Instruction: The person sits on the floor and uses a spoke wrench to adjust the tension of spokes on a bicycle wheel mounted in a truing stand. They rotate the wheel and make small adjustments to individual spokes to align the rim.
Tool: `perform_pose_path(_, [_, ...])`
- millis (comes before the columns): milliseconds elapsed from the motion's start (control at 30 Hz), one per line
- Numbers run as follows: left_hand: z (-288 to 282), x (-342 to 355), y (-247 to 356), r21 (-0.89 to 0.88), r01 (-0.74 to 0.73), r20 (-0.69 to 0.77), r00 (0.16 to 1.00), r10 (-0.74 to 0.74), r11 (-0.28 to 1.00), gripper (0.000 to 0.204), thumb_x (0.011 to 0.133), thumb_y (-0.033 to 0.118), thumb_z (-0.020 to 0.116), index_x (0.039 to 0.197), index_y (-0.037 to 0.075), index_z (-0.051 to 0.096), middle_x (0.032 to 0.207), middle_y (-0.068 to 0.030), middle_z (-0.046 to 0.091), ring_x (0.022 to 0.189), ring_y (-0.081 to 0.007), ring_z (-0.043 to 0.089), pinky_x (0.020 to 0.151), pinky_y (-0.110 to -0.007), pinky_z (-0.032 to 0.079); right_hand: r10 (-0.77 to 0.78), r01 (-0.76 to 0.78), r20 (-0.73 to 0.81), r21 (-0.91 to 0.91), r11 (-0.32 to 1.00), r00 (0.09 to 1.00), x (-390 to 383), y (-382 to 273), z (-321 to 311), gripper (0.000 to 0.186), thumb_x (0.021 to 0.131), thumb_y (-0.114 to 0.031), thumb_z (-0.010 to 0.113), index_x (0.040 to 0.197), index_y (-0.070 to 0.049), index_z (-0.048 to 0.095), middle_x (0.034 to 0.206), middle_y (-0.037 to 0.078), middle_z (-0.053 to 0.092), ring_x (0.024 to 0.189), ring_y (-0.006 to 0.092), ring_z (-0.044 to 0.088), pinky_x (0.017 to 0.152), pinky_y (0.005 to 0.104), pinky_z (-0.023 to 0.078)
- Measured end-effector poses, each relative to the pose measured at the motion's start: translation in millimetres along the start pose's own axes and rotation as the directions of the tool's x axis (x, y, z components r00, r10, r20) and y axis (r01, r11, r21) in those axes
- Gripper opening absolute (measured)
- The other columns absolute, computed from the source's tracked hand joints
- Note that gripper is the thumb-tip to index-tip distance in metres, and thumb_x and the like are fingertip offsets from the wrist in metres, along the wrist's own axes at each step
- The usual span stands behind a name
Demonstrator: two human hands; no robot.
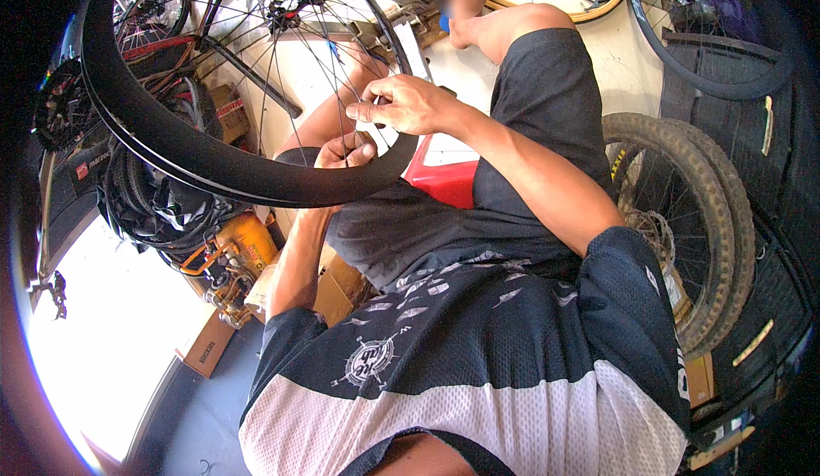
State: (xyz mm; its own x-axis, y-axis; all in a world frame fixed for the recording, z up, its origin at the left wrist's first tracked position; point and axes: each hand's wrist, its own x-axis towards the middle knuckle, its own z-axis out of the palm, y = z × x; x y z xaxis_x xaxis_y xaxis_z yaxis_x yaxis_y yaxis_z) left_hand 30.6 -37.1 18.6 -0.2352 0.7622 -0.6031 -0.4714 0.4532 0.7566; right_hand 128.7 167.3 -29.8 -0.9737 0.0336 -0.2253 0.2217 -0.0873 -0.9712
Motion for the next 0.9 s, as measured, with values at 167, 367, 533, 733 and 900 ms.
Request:
perform_pose_path(167, [-13.5,-0.9,-22.9,-0.213,-0.078,-0.146,0.988,0.047,0.974,0.028,0.104,0.027,0.065,0.087,0.006,0.063,0.079,0.0034,0.06,0.067,-0.004,0.051,0.06,-0.02,0.04,-0.105,0.106,0.056,-0.01,0.994,0.993,-3.7,2.6,1.9,0.033,0.098,-0.031,0.067,0.102,0.001,0.072,0.09,0.014,0.072,0.08,0.0236,0.068,0.074,0.0389,0.053])
perform_pose_path(367, [-2.3,-3.0,-6.4,-0.169,0.071,-0.026,0.997,-0.077,0.983,0.016,0.101,0.019,0.069,0.103,0.003,0.071,0.092,-0.0002,0.071,0.083,-0.0067,0.065,0.072,-0.021,0.051,-0.111,0.11,0.013,0.052,0.993,0.994,-8.5,-6.6,0.9,0.03,0.093,-0.026,0.07,0.107,0.001,0.071,0.095,0.015,0.074,0.087,0.0238,0.07,0.08,0.0369,0.054])
perform_pose_path(533, [-15.7,1.7,-2.9,-0.063,0.09,0.084,0.993,-0.084,0.994,0.014,0.099,0.012,0.072,0.108,0.002,0.073,0.099,-0.0012,0.074,0.089,-0.007,0.067,0.079,-0.022,0.054,-0.084,0.088,-0.035,0.121,0.989,0.996,-8.3,-13.5,8.6,0.023,0.092,-0.019,0.069,0.1,0.002,0.068,0.09,0.014,0.075,0.081,0.0199,0.07,0.075,0.0345,0.054])
perform_pose_path(733, [-11.3,10.7,8.2,0.049,0.016,0.16,0.987,-0.024,0.999,0.015,0.099,0.012,0.072,0.109,0.002,0.073,0.101,-0.0011,0.074,0.092,-0.0079,0.066,0.083,-0.023,0.053,0.024,-0.028,0.019,0.254,0.967,1.0,-7.0,-13.2,6.7,0.025,0.09,-0.02,0.071,0.102,0.002,0.067,0.084,0.014,0.073,0.079,0.0203,0.071,0.073,0.0344,0.054])
perform_pose_path(900, [-8.1,13.3,18.0,0.174,0.022,0.18,0.982,-0.053,0.984,0.018,0.099,0.013,0.071,0.11,-0.001,0.073,0.103,-0.0029,0.074,0.097,-0.0092,0.065,0.088,-0.024,0.052,0.072,-0.073,-0.133,-0.005,0.997,0.989,-4.1,-2.7,2.0,0.06,0.084,-0.044,0.081,0.12,-0.001,0.061,0.101,0.02,0.071,0.087,0.0273,0.07,0.079,0.0385,0.055])
